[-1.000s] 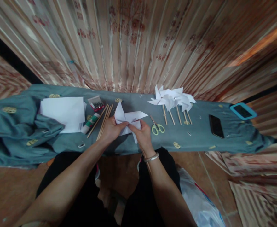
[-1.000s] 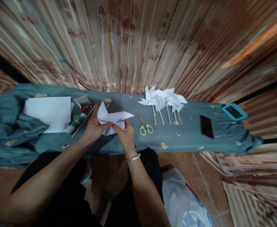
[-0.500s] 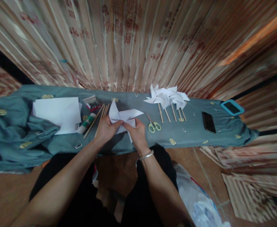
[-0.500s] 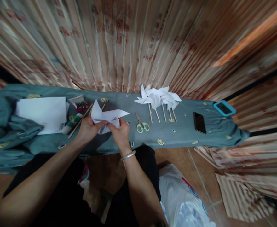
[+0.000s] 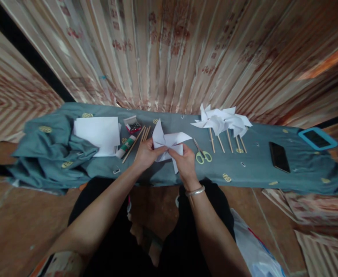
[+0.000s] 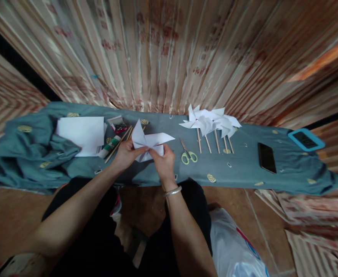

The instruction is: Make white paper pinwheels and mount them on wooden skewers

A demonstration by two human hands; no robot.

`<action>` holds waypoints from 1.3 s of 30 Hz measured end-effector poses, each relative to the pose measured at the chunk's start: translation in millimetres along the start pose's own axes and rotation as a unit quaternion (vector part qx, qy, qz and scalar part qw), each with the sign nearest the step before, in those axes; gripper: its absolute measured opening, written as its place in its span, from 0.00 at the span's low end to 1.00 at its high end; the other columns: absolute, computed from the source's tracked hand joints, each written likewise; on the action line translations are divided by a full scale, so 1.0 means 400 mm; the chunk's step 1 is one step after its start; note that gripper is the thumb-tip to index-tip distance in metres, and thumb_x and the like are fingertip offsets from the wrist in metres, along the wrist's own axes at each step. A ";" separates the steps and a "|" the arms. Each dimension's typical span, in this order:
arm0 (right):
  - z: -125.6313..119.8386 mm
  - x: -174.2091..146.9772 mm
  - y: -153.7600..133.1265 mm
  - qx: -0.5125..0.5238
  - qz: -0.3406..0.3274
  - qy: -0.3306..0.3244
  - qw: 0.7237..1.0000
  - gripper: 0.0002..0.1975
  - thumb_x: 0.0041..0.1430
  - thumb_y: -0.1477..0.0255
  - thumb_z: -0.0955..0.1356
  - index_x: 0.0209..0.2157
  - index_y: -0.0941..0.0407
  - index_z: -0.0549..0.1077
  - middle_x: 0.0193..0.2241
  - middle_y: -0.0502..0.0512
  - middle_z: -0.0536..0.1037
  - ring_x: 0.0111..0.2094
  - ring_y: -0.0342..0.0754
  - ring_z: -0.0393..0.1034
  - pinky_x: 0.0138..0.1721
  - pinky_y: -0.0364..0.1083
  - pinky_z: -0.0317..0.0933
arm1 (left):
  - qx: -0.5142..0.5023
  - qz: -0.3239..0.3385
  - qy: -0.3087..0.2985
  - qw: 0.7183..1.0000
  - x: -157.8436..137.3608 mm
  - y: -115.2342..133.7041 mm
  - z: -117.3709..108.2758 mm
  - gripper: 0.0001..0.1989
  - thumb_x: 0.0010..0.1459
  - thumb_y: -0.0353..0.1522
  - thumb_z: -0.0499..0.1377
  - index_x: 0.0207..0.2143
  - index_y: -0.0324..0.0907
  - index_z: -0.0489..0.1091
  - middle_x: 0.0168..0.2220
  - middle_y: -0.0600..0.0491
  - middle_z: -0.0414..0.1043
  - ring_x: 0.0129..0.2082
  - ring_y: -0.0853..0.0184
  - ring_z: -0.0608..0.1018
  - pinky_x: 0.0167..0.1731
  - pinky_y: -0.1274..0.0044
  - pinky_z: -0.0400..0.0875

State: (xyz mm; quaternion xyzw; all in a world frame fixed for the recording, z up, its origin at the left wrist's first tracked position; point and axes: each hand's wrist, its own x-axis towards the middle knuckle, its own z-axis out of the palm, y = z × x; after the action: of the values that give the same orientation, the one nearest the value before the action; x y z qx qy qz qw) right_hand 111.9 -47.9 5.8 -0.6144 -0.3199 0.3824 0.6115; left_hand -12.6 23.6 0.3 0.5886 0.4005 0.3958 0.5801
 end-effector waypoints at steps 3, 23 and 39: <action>0.001 -0.001 -0.007 0.008 0.006 0.019 1.000 0.13 0.43 0.66 0.74 0.31 0.56 0.74 0.27 0.48 0.78 0.28 0.46 0.69 0.33 0.45 0.64 | -0.041 -0.010 -0.014 0.999 0.000 0.005 -0.003 0.18 0.38 0.37 0.69 0.33 0.37 0.77 0.30 0.52 0.80 0.29 0.65 0.78 0.32 0.75 0.73; 0.002 -0.002 -0.004 -0.042 -0.024 0.012 0.999 0.13 0.43 0.65 0.74 0.32 0.55 0.74 0.27 0.47 0.78 0.28 0.46 0.69 0.33 0.45 0.64 | -0.024 -0.019 -0.004 1.000 -0.010 -0.012 -0.010 0.13 0.41 0.35 0.68 0.29 0.37 0.80 0.28 0.51 0.81 0.29 0.63 0.80 0.35 0.74 0.73; 0.008 -0.003 -0.010 -0.042 -0.016 0.013 0.999 0.13 0.43 0.66 0.74 0.32 0.55 0.74 0.27 0.48 0.78 0.28 0.46 0.70 0.34 0.46 0.65 | -0.097 -0.049 0.028 0.994 -0.015 -0.001 -0.006 0.09 0.35 0.33 0.71 0.22 0.38 0.79 0.22 0.53 0.78 0.23 0.67 0.76 0.28 0.77 0.70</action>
State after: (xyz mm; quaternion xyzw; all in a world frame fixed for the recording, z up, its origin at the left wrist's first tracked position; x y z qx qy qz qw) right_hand 108.7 -47.0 10.2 -0.6392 -0.3380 0.3505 0.5953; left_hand -17.2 18.9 0.0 0.4978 0.4047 0.4197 0.6421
